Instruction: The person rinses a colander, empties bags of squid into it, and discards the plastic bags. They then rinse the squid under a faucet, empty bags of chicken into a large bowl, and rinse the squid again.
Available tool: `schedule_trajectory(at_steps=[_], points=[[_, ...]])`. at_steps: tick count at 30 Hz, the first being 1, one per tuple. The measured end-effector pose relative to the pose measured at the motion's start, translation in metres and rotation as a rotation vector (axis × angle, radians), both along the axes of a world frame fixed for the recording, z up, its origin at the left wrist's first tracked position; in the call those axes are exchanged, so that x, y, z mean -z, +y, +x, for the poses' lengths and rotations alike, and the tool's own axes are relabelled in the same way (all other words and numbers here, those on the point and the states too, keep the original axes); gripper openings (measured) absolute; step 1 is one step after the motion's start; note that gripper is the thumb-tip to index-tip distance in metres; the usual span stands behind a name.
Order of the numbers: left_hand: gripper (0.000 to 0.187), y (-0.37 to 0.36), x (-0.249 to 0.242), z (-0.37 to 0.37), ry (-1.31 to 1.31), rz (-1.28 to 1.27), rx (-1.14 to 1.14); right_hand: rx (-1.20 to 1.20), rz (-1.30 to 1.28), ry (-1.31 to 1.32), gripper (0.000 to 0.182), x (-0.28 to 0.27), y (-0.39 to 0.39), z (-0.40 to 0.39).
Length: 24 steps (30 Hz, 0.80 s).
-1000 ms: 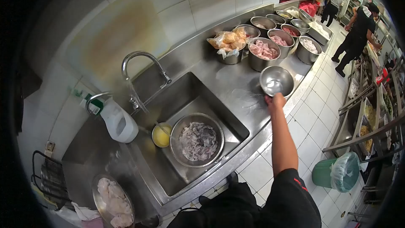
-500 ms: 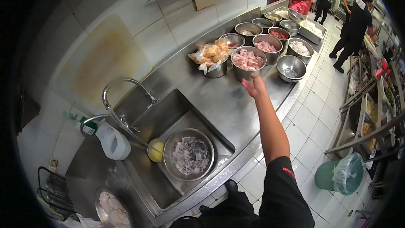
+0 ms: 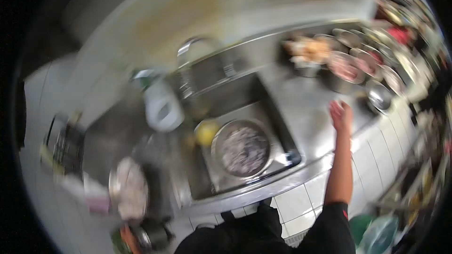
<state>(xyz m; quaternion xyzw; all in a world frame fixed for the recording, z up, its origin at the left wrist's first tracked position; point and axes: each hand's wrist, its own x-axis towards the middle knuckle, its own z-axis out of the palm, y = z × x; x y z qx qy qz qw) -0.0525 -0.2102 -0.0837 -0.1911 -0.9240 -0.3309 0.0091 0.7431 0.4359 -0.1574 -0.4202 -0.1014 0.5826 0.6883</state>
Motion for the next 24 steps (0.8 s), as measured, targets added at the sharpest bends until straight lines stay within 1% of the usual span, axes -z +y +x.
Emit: schedule_trajectory(at_steps=[1,2,3,4,5,6,7,8,9,10,11,12,13,14,15,16,17,18,19,20,21,22,23,24], points=[[0.035,0.026,-0.021,0.030,-0.074,0.208,-0.035,-0.058,0.005,0.025,0.045,0.006,-0.013,-0.017],[0.031,-0.004,0.002,-0.005,-0.132,0.193,-0.166,-0.174,-0.017,0.023,0.042,0.010,-0.025,-0.032],[0.035,-0.001,0.007,-0.007,-0.095,0.322,-0.202,-0.142,-0.133,-0.014,0.038,-0.033,-0.054,-0.087],[0.037,-0.001,0.006,-0.020,-0.064,0.286,-0.253,-0.309,-0.161,-0.058,0.034,-0.023,-0.061,-0.104],[0.038,-0.001,0.004,-0.030,-0.055,0.342,-0.287,-0.441,-0.159,-0.084,0.032,-0.026,-0.077,-0.136],[0.041,-0.002,0.002,-0.045,-0.002,0.262,-0.334,-0.454,-0.166,-0.100,0.029,-0.036,-0.097,-0.183],[0.044,0.008,-0.013,-0.048,0.000,0.255,-0.359,-0.735,-0.076,-0.149,0.027,-0.050,-0.121,-0.218],[0.045,0.005,-0.007,-0.073,0.048,0.245,-0.367,-0.792,-0.028,-0.281,0.025,-0.071,-0.153,-0.268],[0.046,-0.001,0.003,-0.098,0.092,0.233,-0.358,-0.848,-0.024,-0.309,0.023,-0.083,-0.181,-0.315],[0.046,-0.002,0.006,-0.118,0.057,0.258,-0.361,-0.920,-0.029,-0.454,0.020,-0.091,-0.207,-0.361],[0.046,0.005,0.017,-0.144,0.018,0.295,-0.344,-1.018,-0.015,-0.559,0.021,-0.087,-0.231,-0.404],[0.046,0.009,0.022,-0.164,-0.023,0.322,-0.320,-1.125,0.029,-0.598,0.024,-0.097,-0.256,-0.448],[0.046,0.013,0.027,-0.185,-0.015,0.314,-0.292,-1.255,0.045,-0.635,0.028,-0.094,-0.275,-0.487],[0.046,0.017,0.035,-0.204,-0.011,0.306,-0.256,-1.332,0.091,-0.617,0.031,-0.084,-0.292,-0.525],[0.046,0.022,0.045,-0.218,-0.013,0.298,-0.213,-1.356,0.121,-0.627,0.037,-0.081,-0.307,-0.563],[0.047,0.022,0.051,-0.236,-0.112,0.316,-0.161,-1.436,0.207,-0.823,0.044,-0.082,-0.317,-0.598],[0.048,0.022,0.069,-0.257,-0.157,0.338,-0.145,-1.317,0.457,-1.063,0.051,-0.056,-0.325,-0.630],[0.048,0.028,0.061,-0.257,-0.144,0.209,-0.151,-1.286,0.440,-1.017,0.061,-0.030,-0.334,-0.659],[0.046,0.032,0.067,-0.268,-0.287,0.221,-0.146,-1.192,0.476,-1.252,0.074,-0.008,-0.336,-0.687],[0.043,0.032,0.069,-0.270,-0.428,0.323,-0.033,-1.260,0.302,-1.152,0.079,-0.010,-0.336,-0.707],[0.035,0.035,0.067,-0.268,-0.519,0.376,0.083,-0.926,0.431,-1.280,0.067,0.017,-0.348,-0.727],[0.027,0.034,0.077,-0.273,-0.449,0.269,0.077,-0.955,0.340,-1.290,0.058,0.014,-0.346,-0.736],[0.021,0.035,0.084,-0.272,-0.398,0.311,0.029,-0.994,0.256,-1.288,0.049,0.010,-0.343,-0.739],[0.018,0.031,0.103,-0.281,-0.455,0.486,-0.007,-0.984,0.222,-1.300,0.044,0.005,-0.344,-0.741]])
